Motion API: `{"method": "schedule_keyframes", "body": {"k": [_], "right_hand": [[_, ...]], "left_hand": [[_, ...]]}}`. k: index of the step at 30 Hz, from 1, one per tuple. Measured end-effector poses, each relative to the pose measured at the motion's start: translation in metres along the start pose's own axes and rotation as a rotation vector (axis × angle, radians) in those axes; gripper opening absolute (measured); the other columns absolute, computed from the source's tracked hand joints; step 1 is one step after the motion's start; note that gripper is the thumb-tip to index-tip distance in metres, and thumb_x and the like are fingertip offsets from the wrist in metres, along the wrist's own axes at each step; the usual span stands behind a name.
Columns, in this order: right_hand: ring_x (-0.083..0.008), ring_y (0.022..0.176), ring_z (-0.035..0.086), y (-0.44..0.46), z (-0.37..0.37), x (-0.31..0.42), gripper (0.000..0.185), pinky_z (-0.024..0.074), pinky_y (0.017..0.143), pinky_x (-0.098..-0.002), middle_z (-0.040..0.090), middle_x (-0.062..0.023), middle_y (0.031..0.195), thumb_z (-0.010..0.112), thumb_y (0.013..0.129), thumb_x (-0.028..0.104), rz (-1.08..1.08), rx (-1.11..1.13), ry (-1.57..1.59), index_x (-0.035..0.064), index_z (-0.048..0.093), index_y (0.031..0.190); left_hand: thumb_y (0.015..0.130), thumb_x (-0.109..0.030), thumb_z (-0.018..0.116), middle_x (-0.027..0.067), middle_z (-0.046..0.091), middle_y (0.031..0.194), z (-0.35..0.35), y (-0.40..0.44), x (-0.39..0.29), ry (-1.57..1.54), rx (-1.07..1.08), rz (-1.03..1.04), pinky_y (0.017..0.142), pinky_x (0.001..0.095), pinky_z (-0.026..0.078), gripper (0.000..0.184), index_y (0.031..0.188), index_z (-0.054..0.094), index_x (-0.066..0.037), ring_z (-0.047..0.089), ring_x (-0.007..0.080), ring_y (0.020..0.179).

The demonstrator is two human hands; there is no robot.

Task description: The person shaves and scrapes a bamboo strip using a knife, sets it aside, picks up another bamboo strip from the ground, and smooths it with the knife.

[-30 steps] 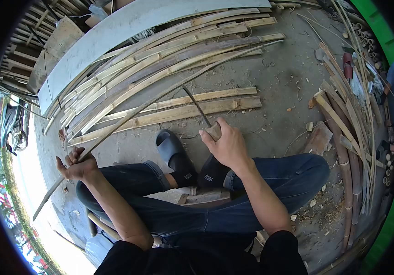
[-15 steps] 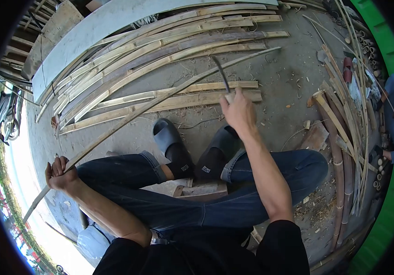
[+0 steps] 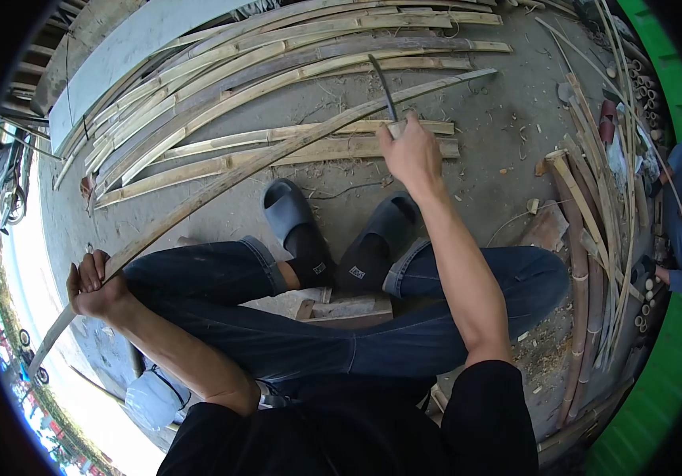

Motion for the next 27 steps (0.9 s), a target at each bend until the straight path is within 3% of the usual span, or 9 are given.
{"method": "schedule_keyframes", "body": {"k": [5,11,14,17,20,22,24,25,27], "right_hand": [[-0.0486,0.079,0.065,-0.074,-0.022,0.06,0.055,0.0531,0.072,-0.051,0.065,-0.0324,0.08,0.064,0.085,0.038,-0.144,0.316,0.19,-0.0091,0.054,0.112],[-0.0481,0.079,0.065,-0.027,-0.008,-0.001,0.053,0.0525,0.07,-0.0501,0.065,-0.0315,0.08,0.066,0.086,0.035,0.129,-0.007,0.011,-0.007,0.054,0.116],[-0.0443,0.085,0.067,-0.074,-0.026,0.06,0.063,0.054,0.075,-0.0484,0.066,-0.0326,0.087,0.063,0.086,0.039,-0.03,0.36,0.108,-0.0129,0.052,0.121],[-0.0432,0.085,0.068,-0.02,0.012,-0.018,0.063,0.0543,0.075,-0.0479,0.067,-0.0307,0.089,0.063,0.087,0.038,0.157,-0.035,0.036,-0.0119,0.052,0.123],[-0.0459,0.086,0.066,0.017,0.013,-0.069,0.056,0.0537,0.073,-0.047,0.067,-0.0306,0.09,0.065,0.087,0.036,0.198,-0.122,-0.025,-0.007,0.055,0.12],[-0.0401,0.075,0.069,-0.022,-0.009,0.015,0.049,0.0551,0.071,-0.0464,0.067,-0.0248,0.079,0.064,0.087,0.04,-0.009,0.101,0.162,-0.0046,0.056,0.104],[-0.0402,0.071,0.068,-0.061,0.019,0.053,0.043,0.0551,0.07,-0.0466,0.066,-0.0228,0.077,0.064,0.087,0.04,-0.289,0.066,0.189,-0.0004,0.053,0.095],[-0.0402,0.071,0.068,-0.051,0.024,0.045,0.043,0.0551,0.07,-0.0466,0.066,-0.0228,0.077,0.064,0.087,0.04,-0.278,0.04,0.201,-0.0004,0.053,0.095],[-0.0423,0.074,0.068,-0.017,0.035,0.006,0.044,0.0548,0.071,-0.0472,0.067,-0.024,0.083,0.065,0.087,0.04,0.066,-0.018,0.262,-0.0015,0.054,0.099]], "left_hand": [[0.082,-0.005,0.049,-0.0041,0.022,0.042,-0.004,-0.006,0.002,0.023,-0.081,-0.012,0.04,0.024,0.023,0.044,0.05,0.023,-0.022,0.024,0.0093,0.034],[0.082,-0.006,0.049,-0.0042,0.022,0.041,0.001,-0.003,0.006,-0.008,-0.06,0.005,0.04,0.0237,0.023,0.043,0.051,0.023,-0.022,0.025,0.0092,0.035],[0.082,-0.007,0.049,-0.0044,0.022,0.042,-0.002,-0.008,0.002,-0.002,-0.067,0.001,0.041,0.0241,0.023,0.041,0.053,0.024,-0.021,0.024,0.0093,0.035],[0.082,-0.005,0.047,-0.0042,0.021,0.043,-0.004,0.001,0.004,0.019,-0.079,-0.013,0.04,0.0242,0.022,0.038,0.054,0.025,-0.02,0.023,0.0096,0.035],[0.083,-0.005,0.047,-0.0048,0.022,0.043,0.002,-0.003,0.006,0.024,-0.138,0.008,0.039,0.0244,0.022,0.036,0.055,0.027,-0.018,0.025,0.009,0.035],[0.084,-0.005,0.046,-0.0056,0.022,0.045,-0.007,0.008,0.008,0.003,-0.153,-0.006,0.037,0.025,0.023,0.033,0.058,0.029,-0.017,0.025,0.009,0.034],[0.084,-0.004,0.046,-0.0057,0.022,0.045,-0.01,0.01,0.005,0.022,-0.194,-0.021,0.037,0.0249,0.023,0.033,0.058,0.029,-0.016,0.025,0.0091,0.034],[0.084,-0.004,0.046,-0.0058,0.022,0.045,-0.007,0.014,0.007,0.019,-0.234,-0.029,0.037,0.0248,0.023,0.033,0.059,0.029,-0.016,0.025,0.0092,0.034],[0.084,-0.004,0.047,-0.0053,0.023,0.046,-0.009,0.016,0.009,0.075,-0.315,-0.008,0.036,0.0256,0.021,0.033,0.059,0.029,-0.016,0.025,0.0093,0.035]]}}
Point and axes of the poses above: each hand's wrist, its own y-axis towards the middle knuckle, its own z-axis out of the palm, x = y × z, the point moved 1 cm from there along y, towards the middle knuckle
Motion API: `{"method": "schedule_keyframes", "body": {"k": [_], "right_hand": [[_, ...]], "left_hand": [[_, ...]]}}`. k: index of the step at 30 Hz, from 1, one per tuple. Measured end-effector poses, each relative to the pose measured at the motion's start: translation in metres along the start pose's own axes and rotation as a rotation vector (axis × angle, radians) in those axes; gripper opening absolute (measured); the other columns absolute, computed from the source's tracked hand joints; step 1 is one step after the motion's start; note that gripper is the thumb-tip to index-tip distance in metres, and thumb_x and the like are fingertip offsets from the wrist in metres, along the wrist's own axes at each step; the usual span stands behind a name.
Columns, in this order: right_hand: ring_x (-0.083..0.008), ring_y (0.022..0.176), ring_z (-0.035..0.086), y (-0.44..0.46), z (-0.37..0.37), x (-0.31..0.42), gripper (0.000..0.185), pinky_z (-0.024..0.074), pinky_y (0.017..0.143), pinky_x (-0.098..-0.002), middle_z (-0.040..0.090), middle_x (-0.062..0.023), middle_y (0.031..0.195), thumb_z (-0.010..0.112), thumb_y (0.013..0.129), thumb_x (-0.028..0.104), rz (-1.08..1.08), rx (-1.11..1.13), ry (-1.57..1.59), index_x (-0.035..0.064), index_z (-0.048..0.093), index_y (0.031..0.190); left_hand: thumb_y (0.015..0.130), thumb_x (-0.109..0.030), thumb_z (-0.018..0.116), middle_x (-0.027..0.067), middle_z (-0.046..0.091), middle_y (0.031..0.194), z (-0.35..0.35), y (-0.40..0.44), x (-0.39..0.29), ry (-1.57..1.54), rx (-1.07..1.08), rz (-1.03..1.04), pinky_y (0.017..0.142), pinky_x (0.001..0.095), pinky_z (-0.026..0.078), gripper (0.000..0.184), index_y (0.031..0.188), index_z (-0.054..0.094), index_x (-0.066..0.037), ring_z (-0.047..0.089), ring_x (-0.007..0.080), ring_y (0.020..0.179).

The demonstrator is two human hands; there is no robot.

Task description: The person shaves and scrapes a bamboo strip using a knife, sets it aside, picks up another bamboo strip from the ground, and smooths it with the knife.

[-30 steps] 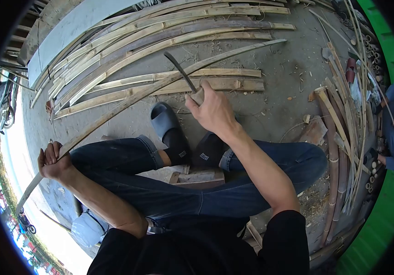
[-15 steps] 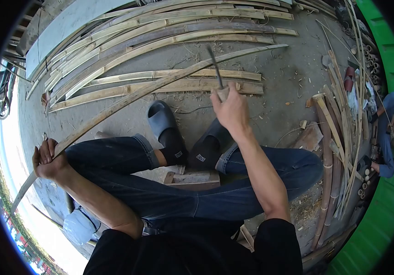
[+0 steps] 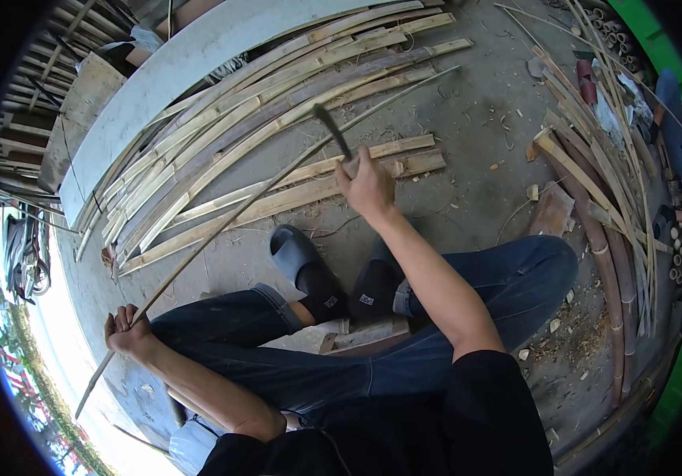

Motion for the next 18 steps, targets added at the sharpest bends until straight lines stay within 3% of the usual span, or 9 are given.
{"method": "schedule_keyframes", "body": {"k": [2,5,8,10,11,13,15,18], "right_hand": [[-0.0427,0.075,0.068,0.052,-0.001,-0.088,0.045,0.0543,0.07,-0.0477,0.067,-0.0236,0.083,0.065,0.087,0.039,0.256,-0.306,-0.227,-0.0024,0.055,0.1],[-0.0427,0.078,0.067,0.061,-0.039,-0.101,0.045,0.0538,0.069,-0.0477,0.067,-0.0234,0.082,0.065,0.086,0.04,0.325,-0.25,-0.239,-0.002,0.055,0.102],[-0.0426,0.075,0.066,0.001,-0.034,-0.033,0.044,0.0527,0.066,-0.0502,0.065,-0.023,0.08,0.066,0.086,0.04,-0.061,-0.098,-0.013,0.001,0.053,0.102],[-0.0426,0.072,0.065,-0.021,-0.009,-0.009,0.043,0.0525,0.065,-0.0506,0.063,-0.0226,0.075,0.066,0.087,0.039,-0.426,-0.051,0.02,0.0011,0.051,0.103],[-0.0426,0.072,0.065,-0.016,-0.002,-0.01,0.043,0.0525,0.065,-0.0506,0.063,-0.0226,0.075,0.066,0.087,0.039,-0.419,-0.075,0.022,0.0011,0.051,0.103],[-0.0416,0.078,0.066,-0.002,0.014,-0.017,0.046,0.0526,0.066,-0.0477,0.065,-0.0228,0.079,0.067,0.087,0.038,-0.241,-0.105,0.029,0.0003,0.053,0.108],[-0.0428,0.078,0.067,0.033,0.002,-0.045,0.047,0.0533,0.067,-0.0505,0.066,-0.0262,0.085,0.062,0.088,0.042,0.121,-0.127,-0.062,0.0006,0.051,0.107],[-0.042,0.088,0.067,0.073,-0.026,-0.107,0.053,0.054,0.077,-0.0488,0.068,-0.0246,0.091,0.059,0.09,0.045,0.138,-0.013,-0.281,0.0018,0.051,0.118]], "left_hand": [[0.084,-0.005,0.048,-0.0052,0.023,0.046,-0.003,0.0,0.002,-0.011,0.01,-0.009,0.036,0.026,0.02,0.033,0.059,0.029,-0.016,0.025,0.0093,0.035],[0.085,-0.005,0.048,-0.0052,0.023,0.046,0.002,0.001,0.004,-0.041,-0.024,-0.017,0.036,0.0253,0.02,0.035,0.058,0.029,-0.016,0.026,0.0093,0.035],[0.085,-0.006,0.048,-0.0054,0.023,0.046,0.006,0.0,0.006,-0.005,-0.024,-0.015,0.036,0.0249,0.021,0.036,0.058,0.028,-0.016,0.027,0.0094,0.035],[0.086,-0.006,0.047,-0.0054,0.023,0.046,0.005,0.009,-0.002,-0.023,0.048,-0.046,0.037,0.0249,0.022,0.036,0.057,0.028,-0.016,0.026,0.0097,0.034],[0.086,-0.006,0.047,-0.0052,0.022,0.046,0.014,0.005,-0.005,-0.027,0.037,-0.043,0.037,0.0253,0.022,0.037,0.057,0.028,-0.016,0.025,0.01,0.034],[0.087,-0.006,0.047,-0.0038,0.022,0.046,0.017,0.012,-0.027,-0.014,0.091,-0.056,0.039,0.0254,0.023,0.038,0.056,0.027,-0.017,0.023,0.0105,0.035],[0.087,-0.006,0.046,-0.0029,0.021,0.045,0.02,0.016,-0.054,-0.027,0.112,-0.05,0.04,0.0255,0.024,0.039,0.055,0.026,-0.017,0.024,0.0107,0.036],[0.087,-0.006,0.046,-0.0027,0.022,0.045,0.019,0.04,-0.072,-0.013,0.139,-0.122,0.039,0.026,0.025,0.041,0.054,0.024,-0.017,0.023,0.0113,0.037]]}}
Point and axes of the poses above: each hand's wrist, its own y-axis towards the middle knuckle, its own z-axis out of the palm, x = y × z, the point moved 1 cm from there along y, towards the middle knuckle
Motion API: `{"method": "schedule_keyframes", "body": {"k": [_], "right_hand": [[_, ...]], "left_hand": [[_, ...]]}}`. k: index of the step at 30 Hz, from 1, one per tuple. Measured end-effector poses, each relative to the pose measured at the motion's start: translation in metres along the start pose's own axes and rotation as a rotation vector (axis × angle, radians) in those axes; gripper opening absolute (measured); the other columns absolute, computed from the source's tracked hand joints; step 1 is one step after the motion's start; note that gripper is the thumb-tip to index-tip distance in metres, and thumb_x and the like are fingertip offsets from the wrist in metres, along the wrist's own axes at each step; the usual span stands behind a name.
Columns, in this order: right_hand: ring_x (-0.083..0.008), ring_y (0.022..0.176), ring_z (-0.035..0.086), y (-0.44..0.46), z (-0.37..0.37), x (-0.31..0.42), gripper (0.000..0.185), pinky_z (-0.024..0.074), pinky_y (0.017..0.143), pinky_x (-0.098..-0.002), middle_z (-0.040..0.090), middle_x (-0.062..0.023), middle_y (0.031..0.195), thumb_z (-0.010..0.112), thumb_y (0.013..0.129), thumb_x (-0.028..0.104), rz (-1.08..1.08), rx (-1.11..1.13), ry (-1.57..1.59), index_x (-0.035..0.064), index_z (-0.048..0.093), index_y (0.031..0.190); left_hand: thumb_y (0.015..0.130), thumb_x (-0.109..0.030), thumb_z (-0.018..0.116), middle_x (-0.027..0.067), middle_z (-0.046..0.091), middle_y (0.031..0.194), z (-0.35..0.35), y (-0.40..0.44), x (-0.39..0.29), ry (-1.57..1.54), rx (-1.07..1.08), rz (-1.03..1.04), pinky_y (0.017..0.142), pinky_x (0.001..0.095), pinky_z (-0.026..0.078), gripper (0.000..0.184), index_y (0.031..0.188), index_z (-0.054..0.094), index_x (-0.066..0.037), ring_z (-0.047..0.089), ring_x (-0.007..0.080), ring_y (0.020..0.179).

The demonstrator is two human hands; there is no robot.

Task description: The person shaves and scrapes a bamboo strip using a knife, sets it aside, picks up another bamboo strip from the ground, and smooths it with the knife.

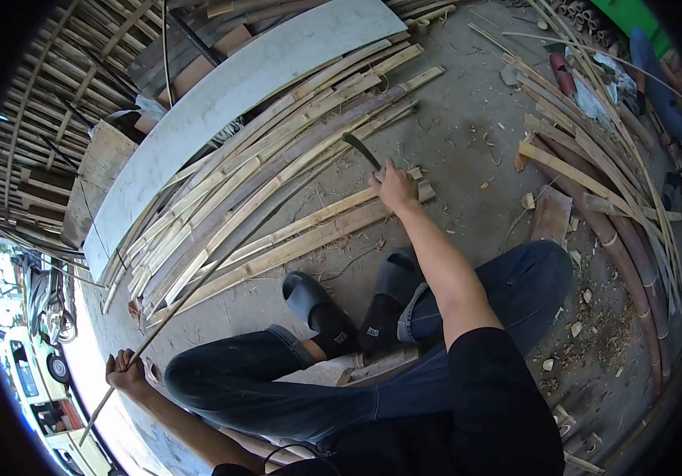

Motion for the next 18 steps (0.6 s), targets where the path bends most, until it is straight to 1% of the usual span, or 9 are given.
{"method": "schedule_keyframes", "body": {"k": [2,6,8,10,11,14,16,17,18], "right_hand": [[-0.0405,0.097,0.066,0.033,-0.006,-0.021,0.064,0.0523,0.085,-0.0485,0.067,-0.0257,0.103,0.059,0.089,0.046,0.046,-0.028,-0.058,-0.0021,0.049,0.131],[-0.0407,0.102,0.064,0.034,-0.024,-0.037,0.066,0.0514,0.089,-0.0457,0.065,-0.0269,0.112,0.06,0.088,0.046,0.569,0.036,0.231,-0.0033,0.051,0.131],[-0.0429,0.103,0.063,0.011,-0.027,-0.008,0.068,0.0507,0.09,-0.046,0.064,-0.0294,0.113,0.06,0.088,0.046,0.201,-0.001,0.17,-0.0061,0.05,0.13],[-0.0434,0.102,0.063,-0.03,-0.026,0.025,0.067,0.0522,0.086,-0.0471,0.065,-0.0319,0.104,0.062,0.087,0.043,0.096,0.04,0.209,-0.0091,0.049,0.126],[-0.0446,0.1,0.064,-0.048,-0.017,0.038,0.068,0.0525,0.085,-0.048,0.065,-0.033,0.101,0.062,0.086,0.043,0.069,0.018,0.24,-0.0107,0.049,0.125],[-0.0472,0.092,0.064,-0.076,-0.001,0.066,0.064,0.0525,0.08,-0.0501,0.065,-0.0342,0.093,0.064,0.084,0.041,0.041,-0.055,0.359,-0.0128,0.052,0.117],[-0.0472,0.091,0.064,-0.083,-0.008,0.081,0.056,0.0521,0.078,-0.0501,0.064,-0.0341,0.089,0.065,0.084,0.039,0.076,-0.042,0.547,-0.0112,0.056,0.107],[-0.047,0.088,0.065,-0.081,-0.009,0.087,0.052,0.0523,0.076,-0.0496,0.064,-0.0334,0.086,0.067,0.083,0.038,0.046,-0.085,0.546,-0.0103,0.058,0.099],[-0.047,0.088,0.065,-0.08,-0.012,0.092,0.052,0.0523,0.076,-0.0496,0.064,-0.0334,0.086,0.067,0.083,0.038,0.046,-0.083,0.546,-0.0103,0.058,0.099]], "left_hand": [[0.087,-0.008,0.048,-0.0027,0.023,0.044,-0.004,0.021,0.001,0.035,-0.067,-0.021,0.038,0.026,0.025,0.043,0.053,0.024,-0.017,0.023,0.0112,0.036],[0.087,-0.021,0.059,-0.0048,0.018,0.043,0.017,0.007,-0.033,0.013,-0.216,0.139,0.035,0.0249,0.024,0.052,0.05,0.023,-0.019,0.021,0.0115,0.036],[0.087,-0.026,0.062,-0.0018,0.03,0.048,0.003,0.012,-0.061,0.005,0.047,-0.034,0.043,0.0268,0.034,0.044,0.056,0.032,-0.014,0.033,0.0143,0.043],[0.085,-0.03,0.065,0.0071,0.044,0.065,0.016,-0.007,-0.056,-0.021,0.203,0.076,0.058,0.0314,0.042,0.034,0.072,0.045,-0.006,0.045,0.0203,0.06],[0.085,-0.031,0.065,0.0158,0.05,0.088,-0.001,0.021,-0.071,-0.13,0.356,0.115,0.073,0.0397,0.045,0.038,0.092,0.047,0.002,0.05,0.0281,0.08],[0.093,-0.029,0.051,0.0265,0.052,0.125,0.043,-0.042,-0.011,-0.282,0.597,0.17,0.106,0.0515,0.036,0.046,0.12,0.048,0.008,0.05,0.0394,0.119],[0.097,-0.028,0.042,0.0272,0.046,0.137,0.029,-0.017,0.006,-0.035,0.982,0.212,0.113,0.0524,0.03,0.049,0.134,0.042,0.005,0.046,0.0401,0.127],[0.1,-0.03,0.035,0.0262,0.045,0.14,0.035,-0.023,0.024,0.137,0.68,0.477,0.113,0.053,0.03,0.05,0.137,0.041,0.003,0.048,0.0387,0.124],[0.101,-0.027,0.037,0.0243,0.047,0.139,0.025,-0.003,0.019,0.12,0.963,0.397,0.111,0.0512,0.034,0.048,0.139,0.039,0.002,0.051,0.0349,0.121]]}}
Point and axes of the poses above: each hand's wrist, its own y-axis towards the middle knuckle, its own z-axis out of the palm, x = y × z, the point moved 1 cm from there along y, towards the middle knuckle
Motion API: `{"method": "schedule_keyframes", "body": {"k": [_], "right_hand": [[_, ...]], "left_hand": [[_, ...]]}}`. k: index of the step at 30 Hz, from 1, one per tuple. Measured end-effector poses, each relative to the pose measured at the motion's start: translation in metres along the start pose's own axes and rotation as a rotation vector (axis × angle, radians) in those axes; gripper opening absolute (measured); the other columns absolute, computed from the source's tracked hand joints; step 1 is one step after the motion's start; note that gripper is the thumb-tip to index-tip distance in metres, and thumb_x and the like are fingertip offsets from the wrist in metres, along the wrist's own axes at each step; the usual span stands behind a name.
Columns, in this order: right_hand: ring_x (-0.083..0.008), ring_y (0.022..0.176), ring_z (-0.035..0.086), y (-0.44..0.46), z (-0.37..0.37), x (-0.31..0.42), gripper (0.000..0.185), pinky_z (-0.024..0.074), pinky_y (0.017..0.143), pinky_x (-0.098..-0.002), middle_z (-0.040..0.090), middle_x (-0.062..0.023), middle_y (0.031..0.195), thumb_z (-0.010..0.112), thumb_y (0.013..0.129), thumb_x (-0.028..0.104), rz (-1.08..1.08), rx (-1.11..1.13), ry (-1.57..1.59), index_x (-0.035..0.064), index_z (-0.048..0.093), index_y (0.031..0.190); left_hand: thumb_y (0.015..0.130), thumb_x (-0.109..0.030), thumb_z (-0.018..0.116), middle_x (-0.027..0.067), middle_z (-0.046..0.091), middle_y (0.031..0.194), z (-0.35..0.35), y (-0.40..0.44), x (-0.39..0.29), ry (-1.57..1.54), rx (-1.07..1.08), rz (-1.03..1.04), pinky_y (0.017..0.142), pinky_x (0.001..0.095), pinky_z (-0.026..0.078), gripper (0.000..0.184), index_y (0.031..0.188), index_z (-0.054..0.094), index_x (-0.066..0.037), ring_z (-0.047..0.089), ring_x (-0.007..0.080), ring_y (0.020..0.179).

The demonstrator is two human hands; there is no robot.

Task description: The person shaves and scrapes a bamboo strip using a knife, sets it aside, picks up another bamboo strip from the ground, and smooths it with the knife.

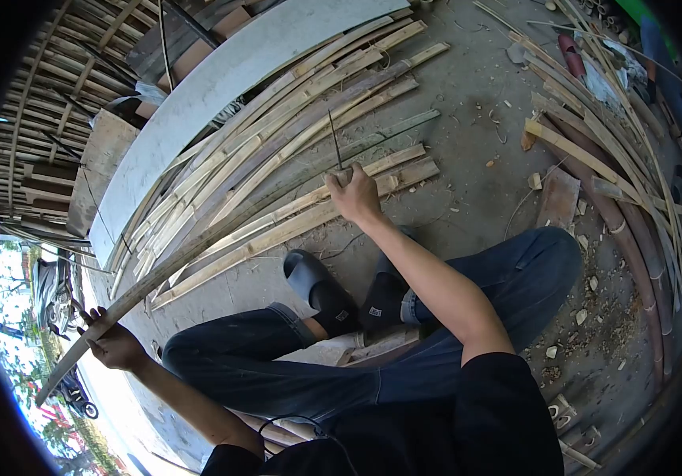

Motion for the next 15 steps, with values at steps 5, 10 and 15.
{"method": "schedule_keyframes", "body": {"k": [5,10,15], "right_hand": [[-0.0449,0.103,0.063,0.003,-0.019,0.035,0.072,0.0498,0.09,-0.0438,0.062,-0.0381,0.103,0.065,0.083,0.044,-0.014,0.181,0.092,-0.019,0.053,0.117],[-0.0448,0.099,0.064,-0.01,-0.001,0.049,0.067,0.051,0.086,-0.0442,0.064,-0.0355,0.099,0.065,0.084,0.044,-0.061,0.271,0.059,-0.0159,0.055,0.113],[-0.0429,0.081,0.068,-0.039,-0.004,0.064,0.057,0.0541,0.07,-0.049,0.066,-0.028,0.08,0.06,0.089,0.05,-0.163,0.323,0.066,-0.0051,0.053,0.104]], "left_hand": [[0.093,-0.034,0.054,0.0118,0.055,0.095,0.057,0.019,-0.004,0.16,-0.295,0.147,0.068,0.0297,0.045,0.046,0.12,0.05,0.002,0.052,0.0195,0.071],[0.078,-0.054,0.061,0.0001,0.029,0.054,0.098,0.024,0.028,-0.194,-0.663,-0.059,0.045,0.0269,0.019,0.051,0.064,0.035,-0.013,0.028,0.0132,0.048],[0.089,-0.036,0.053,-0.002,0.023,0.048,0.077,0.036,0.016,0.07,-1.021,-0.171,0.039,0.0257,0.018,0.047,0.057,0.025,-0.018,0.024,0.0122,0.04]]}}
Point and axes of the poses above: each hand's wrist, its own y-axis towards the middle knuckle, its own z-axis out of the palm, x = y × z, the point moved 1 cm from there along y, towards the middle knuckle
